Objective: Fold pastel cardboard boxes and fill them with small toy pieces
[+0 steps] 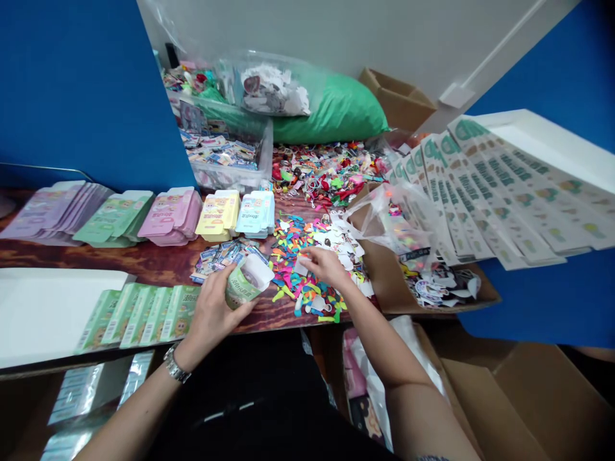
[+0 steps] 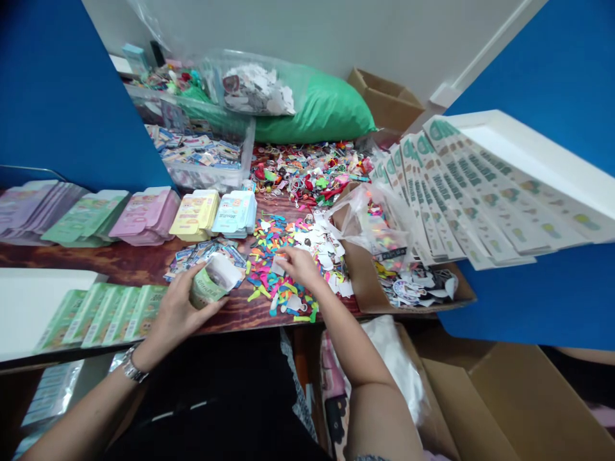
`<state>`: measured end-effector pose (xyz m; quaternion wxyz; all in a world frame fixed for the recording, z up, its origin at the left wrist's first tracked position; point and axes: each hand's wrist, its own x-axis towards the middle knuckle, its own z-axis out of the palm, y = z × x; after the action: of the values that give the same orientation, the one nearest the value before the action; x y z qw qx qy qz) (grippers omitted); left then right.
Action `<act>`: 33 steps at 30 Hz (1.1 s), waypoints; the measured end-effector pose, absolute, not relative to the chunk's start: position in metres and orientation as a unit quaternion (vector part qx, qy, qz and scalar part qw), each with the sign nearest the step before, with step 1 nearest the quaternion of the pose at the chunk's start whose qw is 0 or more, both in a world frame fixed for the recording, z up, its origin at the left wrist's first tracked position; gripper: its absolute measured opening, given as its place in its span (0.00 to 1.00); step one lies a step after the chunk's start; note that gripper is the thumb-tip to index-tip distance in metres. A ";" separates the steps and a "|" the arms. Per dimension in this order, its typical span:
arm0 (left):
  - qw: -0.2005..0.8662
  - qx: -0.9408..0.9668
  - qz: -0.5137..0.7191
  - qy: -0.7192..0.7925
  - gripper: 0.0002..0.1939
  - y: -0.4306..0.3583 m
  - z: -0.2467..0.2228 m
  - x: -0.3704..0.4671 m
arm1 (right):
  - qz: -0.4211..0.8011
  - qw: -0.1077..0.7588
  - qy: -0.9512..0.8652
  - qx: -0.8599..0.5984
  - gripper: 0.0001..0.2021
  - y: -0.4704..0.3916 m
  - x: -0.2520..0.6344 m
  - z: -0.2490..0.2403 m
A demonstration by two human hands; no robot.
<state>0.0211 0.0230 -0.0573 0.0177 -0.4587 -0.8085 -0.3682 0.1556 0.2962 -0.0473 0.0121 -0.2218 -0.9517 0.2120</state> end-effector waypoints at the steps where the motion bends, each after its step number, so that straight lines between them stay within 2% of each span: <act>1: 0.020 -0.462 -0.366 -0.807 0.37 0.024 -0.058 0.022 | 0.191 -0.011 -0.955 -0.227 0.12 0.293 0.152 -0.050; 3: 0.019 -0.468 -0.362 -0.806 0.37 0.024 -0.058 0.024 | 0.161 -0.028 -0.957 -0.241 0.09 0.290 0.148 -0.055; 7: 0.014 -0.471 -0.350 -0.809 0.37 0.027 -0.060 0.025 | 0.147 -0.015 -0.962 -0.232 0.11 0.291 0.148 -0.046; 12: 0.034 -0.463 -0.329 -0.823 0.36 0.039 -0.063 0.028 | 0.218 0.102 -0.961 -0.136 0.08 0.284 0.150 -0.002; 14: 0.050 -0.461 -0.321 -0.826 0.35 0.045 -0.064 0.031 | 0.263 0.118 -0.955 -0.073 0.08 0.272 0.147 0.013; 18: 0.070 -0.477 -0.305 -0.821 0.36 0.053 -0.063 0.039 | 0.269 0.111 -0.957 -0.007 0.08 0.241 0.137 0.014; 21: 0.077 -0.480 -0.307 -0.818 0.37 0.055 -0.063 0.040 | 0.250 0.123 -0.960 -0.025 0.05 0.224 0.129 -0.002; 24: 0.081 -0.466 -0.318 -0.822 0.38 0.055 -0.065 0.037 | 0.257 0.131 -0.957 -0.038 0.07 0.216 0.126 -0.012; 27: 0.089 -0.456 -0.330 -0.821 0.38 0.056 -0.067 0.034 | 0.186 0.129 -0.973 -0.043 0.10 0.214 0.125 -0.011; 30: 0.090 -0.457 -0.333 -0.820 0.38 0.059 -0.070 0.033 | 0.086 0.090 -0.991 -0.055 0.11 0.216 0.124 -0.003; 33: 0.082 -0.457 -0.338 -0.818 0.38 0.060 -0.072 0.031 | 0.143 0.073 -0.987 -0.029 0.12 0.223 0.124 0.004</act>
<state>0.0312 0.0599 -0.0722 0.0818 -0.4572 -0.8185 -0.3382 0.1237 0.2233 0.0036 0.0725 -0.0293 -0.9867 0.1426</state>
